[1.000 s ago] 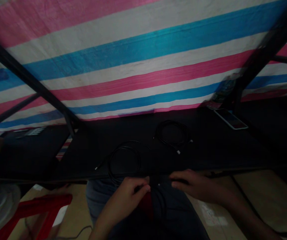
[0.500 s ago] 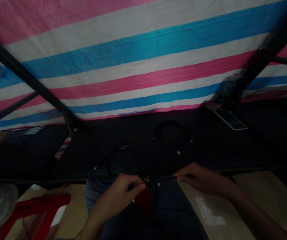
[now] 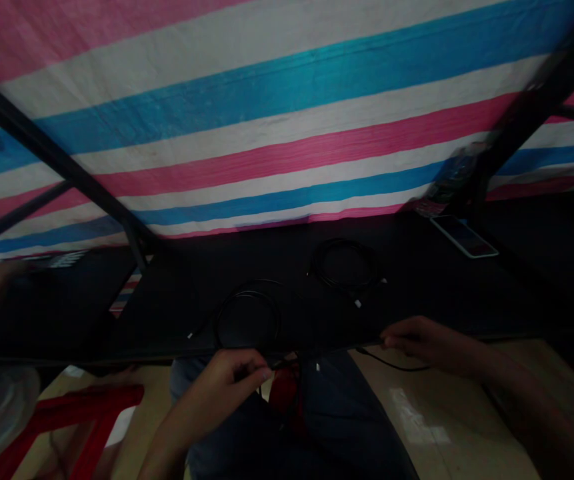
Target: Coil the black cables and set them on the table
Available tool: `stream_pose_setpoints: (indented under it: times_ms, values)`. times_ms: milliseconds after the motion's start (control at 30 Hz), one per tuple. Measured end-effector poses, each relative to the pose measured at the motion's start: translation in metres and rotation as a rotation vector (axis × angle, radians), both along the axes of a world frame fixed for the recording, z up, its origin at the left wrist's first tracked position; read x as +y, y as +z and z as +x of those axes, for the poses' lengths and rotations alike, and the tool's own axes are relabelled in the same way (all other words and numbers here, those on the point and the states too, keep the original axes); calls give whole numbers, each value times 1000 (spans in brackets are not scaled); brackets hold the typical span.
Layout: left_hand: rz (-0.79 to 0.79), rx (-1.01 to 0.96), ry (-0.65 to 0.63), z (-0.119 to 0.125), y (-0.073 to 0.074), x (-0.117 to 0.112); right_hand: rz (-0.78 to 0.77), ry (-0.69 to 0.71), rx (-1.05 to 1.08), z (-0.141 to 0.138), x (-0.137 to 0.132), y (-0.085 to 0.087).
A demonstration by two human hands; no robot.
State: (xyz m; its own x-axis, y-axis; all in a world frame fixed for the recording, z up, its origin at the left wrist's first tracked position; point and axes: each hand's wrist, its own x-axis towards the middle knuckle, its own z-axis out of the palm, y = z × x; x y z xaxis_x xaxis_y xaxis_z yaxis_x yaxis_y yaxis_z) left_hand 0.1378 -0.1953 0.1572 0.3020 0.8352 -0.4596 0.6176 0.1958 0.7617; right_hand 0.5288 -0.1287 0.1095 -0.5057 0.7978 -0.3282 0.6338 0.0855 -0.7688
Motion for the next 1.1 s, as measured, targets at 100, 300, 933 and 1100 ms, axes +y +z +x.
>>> stream_pose_setpoints:
  times_ms: [100,300,933,1100]
  values:
    - [-4,21,20,-3,2,-1,-86,-1,-1,8,5,-3]
    - [58,33,52,-7,1,2,-40,14,-49,4,3,-5]
    - [92,-98,-29,38,-7,-7,-145,160,216,-37,-20,33]
    - [119,-91,37,27,-11,-7,-73,39,107,-5,-16,19]
